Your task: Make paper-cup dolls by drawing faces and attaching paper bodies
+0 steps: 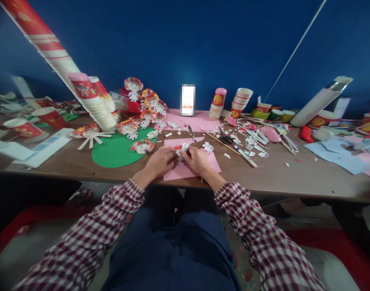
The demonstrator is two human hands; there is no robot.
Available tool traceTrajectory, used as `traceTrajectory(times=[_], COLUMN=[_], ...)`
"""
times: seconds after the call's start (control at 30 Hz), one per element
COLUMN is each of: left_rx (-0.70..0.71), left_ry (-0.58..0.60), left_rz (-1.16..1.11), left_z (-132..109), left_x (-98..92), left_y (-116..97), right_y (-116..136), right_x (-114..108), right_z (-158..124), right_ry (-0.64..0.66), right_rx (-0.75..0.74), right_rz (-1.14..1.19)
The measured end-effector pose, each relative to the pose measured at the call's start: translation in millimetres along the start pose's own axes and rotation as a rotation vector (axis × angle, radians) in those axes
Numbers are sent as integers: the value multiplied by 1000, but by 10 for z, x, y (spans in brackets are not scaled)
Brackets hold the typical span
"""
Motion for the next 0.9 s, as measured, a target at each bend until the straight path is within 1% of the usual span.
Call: traceTrajectory(times=[0.07,0.13,0.3,0.37,0.5,0.6,0.67,0.8,0.9], left_rx=[-1,-3,-15,-20,-27,-38,-42,-48,-46], left_ry=[2,2,-3,-4,1,3,4,4,3], left_rz=[0,0,-4,-3,-2,1,3,7,5], left_z=[1,2,5,2,-5,-6,-5,-3,-5], left_x=[3,2,-9,-12,-7,-3,-2,-1,1], left_y=[1,1,2,6,12,20,21,21,22], right_y=[-52,-55,101,122,21,-44,-21,111,116], right_x=[-38,-70,-58,-36,-15,-57,-84,-74,-43], right_z=[4,5,0,1,8,6,2,-18,-21], right_ry=[-37,-61,-33,-13,13,-23,-51,-74,-51], right_rx=[45,48,-73,-86,6,63,35,-100,-104], right_rz=[44,44,-44,-46,3,30,-11,-102,-88])
Point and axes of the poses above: each hand's wrist, its own z-axis towards the middle knuckle, its own x-axis out of the palm, y = z × x, the point moved 10 cm from there along z, towards the middle knuckle, and after that the axes turned 10 degrees about -y, right-handed, at the moved point
